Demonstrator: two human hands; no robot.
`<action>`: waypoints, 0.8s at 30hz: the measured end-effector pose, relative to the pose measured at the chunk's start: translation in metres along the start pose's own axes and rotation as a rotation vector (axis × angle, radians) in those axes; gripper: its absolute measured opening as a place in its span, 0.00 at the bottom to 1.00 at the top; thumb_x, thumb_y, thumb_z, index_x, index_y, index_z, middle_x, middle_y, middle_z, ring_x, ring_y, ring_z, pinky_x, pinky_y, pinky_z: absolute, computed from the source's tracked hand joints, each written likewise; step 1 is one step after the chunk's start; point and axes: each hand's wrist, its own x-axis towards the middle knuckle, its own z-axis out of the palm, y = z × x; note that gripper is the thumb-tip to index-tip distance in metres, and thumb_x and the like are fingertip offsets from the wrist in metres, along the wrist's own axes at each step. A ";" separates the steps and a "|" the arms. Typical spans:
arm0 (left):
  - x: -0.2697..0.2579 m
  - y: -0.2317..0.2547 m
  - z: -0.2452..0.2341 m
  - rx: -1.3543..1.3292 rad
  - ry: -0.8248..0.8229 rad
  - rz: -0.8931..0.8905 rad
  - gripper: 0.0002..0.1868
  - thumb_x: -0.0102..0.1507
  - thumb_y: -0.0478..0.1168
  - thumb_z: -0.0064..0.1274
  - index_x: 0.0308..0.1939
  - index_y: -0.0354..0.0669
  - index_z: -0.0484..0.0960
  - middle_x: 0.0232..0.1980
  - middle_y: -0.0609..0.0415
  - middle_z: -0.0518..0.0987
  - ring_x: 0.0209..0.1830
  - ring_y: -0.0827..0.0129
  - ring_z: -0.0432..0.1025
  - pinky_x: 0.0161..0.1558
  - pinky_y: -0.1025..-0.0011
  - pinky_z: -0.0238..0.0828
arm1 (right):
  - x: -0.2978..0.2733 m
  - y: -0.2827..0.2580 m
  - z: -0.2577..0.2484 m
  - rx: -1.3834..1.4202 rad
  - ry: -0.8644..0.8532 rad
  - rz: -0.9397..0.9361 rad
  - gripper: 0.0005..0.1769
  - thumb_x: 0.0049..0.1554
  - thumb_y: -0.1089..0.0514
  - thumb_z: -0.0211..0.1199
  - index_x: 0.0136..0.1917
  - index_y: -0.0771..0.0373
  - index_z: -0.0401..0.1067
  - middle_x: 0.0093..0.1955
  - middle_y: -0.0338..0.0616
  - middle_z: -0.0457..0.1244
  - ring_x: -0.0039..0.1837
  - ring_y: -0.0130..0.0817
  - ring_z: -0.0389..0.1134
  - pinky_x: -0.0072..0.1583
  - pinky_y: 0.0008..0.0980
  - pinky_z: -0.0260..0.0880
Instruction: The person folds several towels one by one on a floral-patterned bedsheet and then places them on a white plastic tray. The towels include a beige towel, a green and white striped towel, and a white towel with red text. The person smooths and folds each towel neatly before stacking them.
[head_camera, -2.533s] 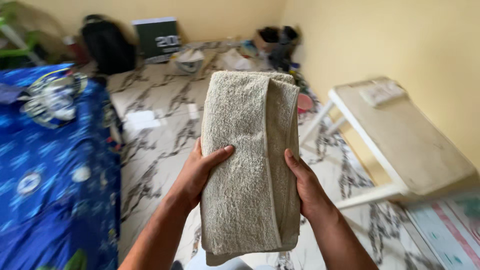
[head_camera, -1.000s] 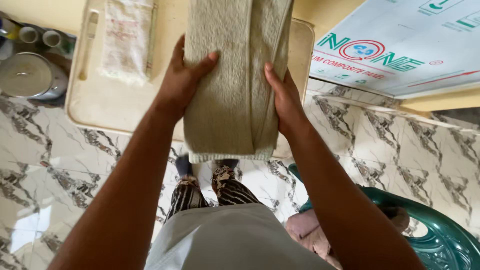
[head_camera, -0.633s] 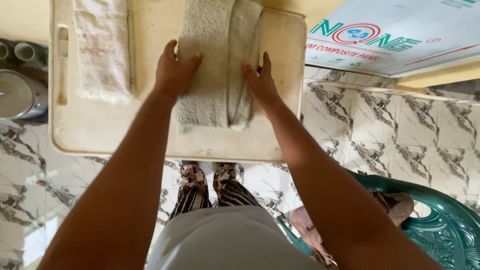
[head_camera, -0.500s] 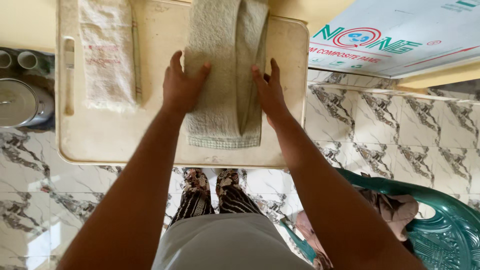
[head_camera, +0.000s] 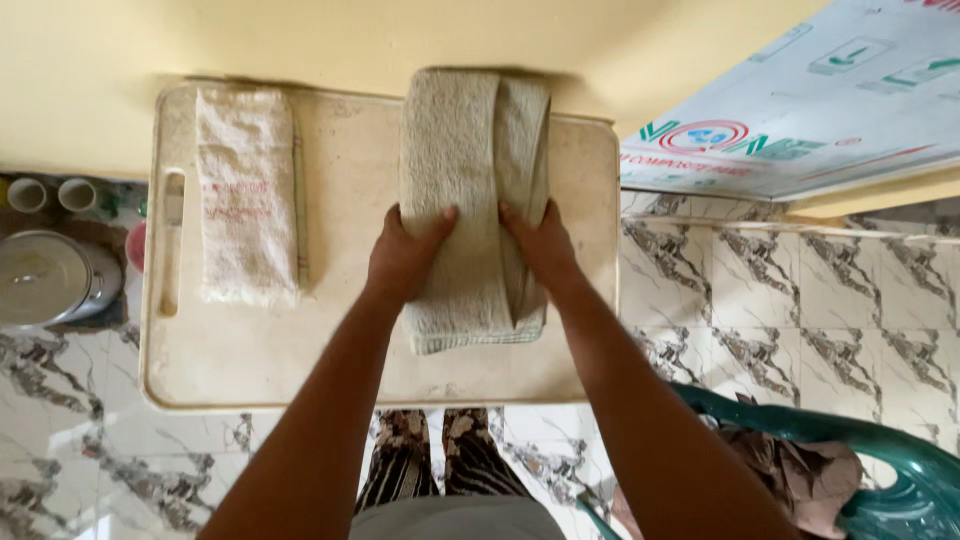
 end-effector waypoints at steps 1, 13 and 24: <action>0.000 0.004 0.001 0.065 0.007 -0.033 0.57 0.54 0.72 0.58 0.74 0.39 0.59 0.64 0.36 0.75 0.64 0.45 0.73 0.64 0.53 0.71 | -0.001 -0.004 0.001 -0.113 0.071 0.009 0.49 0.54 0.35 0.68 0.76 0.64 0.56 0.68 0.60 0.62 0.67 0.53 0.66 0.65 0.48 0.67; 0.037 0.047 0.029 0.792 0.259 0.516 0.40 0.70 0.62 0.53 0.79 0.60 0.51 0.82 0.36 0.45 0.76 0.35 0.52 0.68 0.44 0.57 | 0.018 -0.038 0.038 -0.675 0.352 -0.621 0.35 0.64 0.44 0.58 0.82 0.49 0.57 0.85 0.57 0.43 0.82 0.58 0.43 0.76 0.59 0.43; 0.052 0.010 0.000 -0.340 -0.200 -0.132 0.65 0.51 0.65 0.65 0.77 0.34 0.46 0.67 0.30 0.71 0.63 0.45 0.73 0.60 0.53 0.75 | 0.034 0.011 -0.009 0.482 -0.153 0.269 0.49 0.54 0.33 0.68 0.75 0.68 0.62 0.68 0.58 0.67 0.66 0.45 0.70 0.62 0.39 0.73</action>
